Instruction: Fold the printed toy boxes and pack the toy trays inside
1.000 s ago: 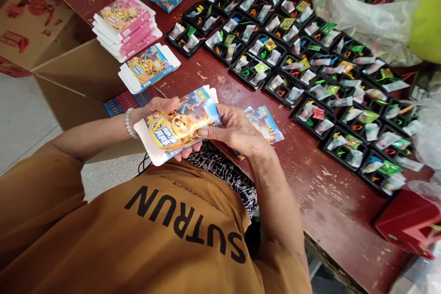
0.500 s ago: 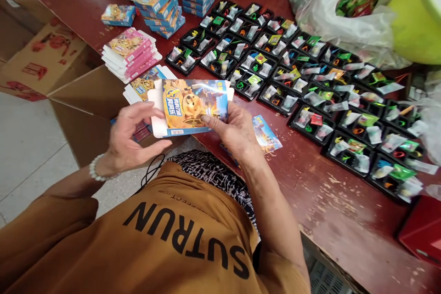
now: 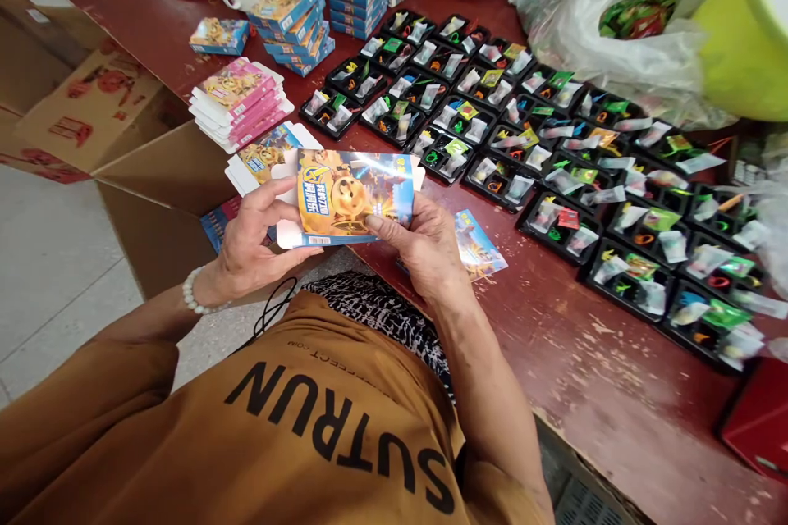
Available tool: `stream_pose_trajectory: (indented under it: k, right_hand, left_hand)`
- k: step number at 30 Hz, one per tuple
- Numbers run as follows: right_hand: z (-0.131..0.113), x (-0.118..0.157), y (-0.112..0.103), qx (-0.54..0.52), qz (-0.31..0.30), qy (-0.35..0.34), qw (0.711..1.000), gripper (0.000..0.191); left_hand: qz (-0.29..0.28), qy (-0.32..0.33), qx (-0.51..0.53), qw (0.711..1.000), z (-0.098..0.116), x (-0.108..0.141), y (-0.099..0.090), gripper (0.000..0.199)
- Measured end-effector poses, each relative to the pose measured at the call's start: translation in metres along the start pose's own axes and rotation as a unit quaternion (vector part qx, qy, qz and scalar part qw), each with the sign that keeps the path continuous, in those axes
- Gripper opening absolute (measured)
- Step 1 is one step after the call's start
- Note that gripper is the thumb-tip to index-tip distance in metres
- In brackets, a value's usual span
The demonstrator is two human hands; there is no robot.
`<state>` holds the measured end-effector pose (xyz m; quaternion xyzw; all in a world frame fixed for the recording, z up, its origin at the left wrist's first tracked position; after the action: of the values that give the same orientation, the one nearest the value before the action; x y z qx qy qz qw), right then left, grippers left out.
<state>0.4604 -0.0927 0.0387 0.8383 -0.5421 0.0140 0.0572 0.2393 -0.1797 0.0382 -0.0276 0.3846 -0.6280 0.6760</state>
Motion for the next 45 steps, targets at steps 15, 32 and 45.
stream_pose_trajectory:
  k: [15,32,45]
  right_hand:
    - [-0.003,-0.001,-0.009,0.077,0.015,-0.032,0.996,0.039]
    - [-0.01,0.032,0.021,0.318,-0.016,-0.267,0.909,0.067]
    - [0.038,0.043,0.024,0.112,-0.006,-0.084,0.99,0.058]
  left_hand:
    - [-0.018,-0.044,0.072,0.996,0.0,-0.008,-0.016,0.065]
    - [-0.262,-0.322,0.615,0.671,-0.017,0.012,0.034,0.065]
    - [0.015,-0.348,0.419,0.838,-0.027,0.029,0.049,0.064]
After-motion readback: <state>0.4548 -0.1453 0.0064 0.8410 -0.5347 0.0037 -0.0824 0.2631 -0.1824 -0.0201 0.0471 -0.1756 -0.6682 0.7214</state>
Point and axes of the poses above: each hand's wrist, its own x-axis away from the middle knuckle, its own y-axis out of the palm, z = x × y, the point moved 2 cm from there along -x, towards the middle knuckle, and after that the axes turned 7 degrees about x, right-handed, at the moved point
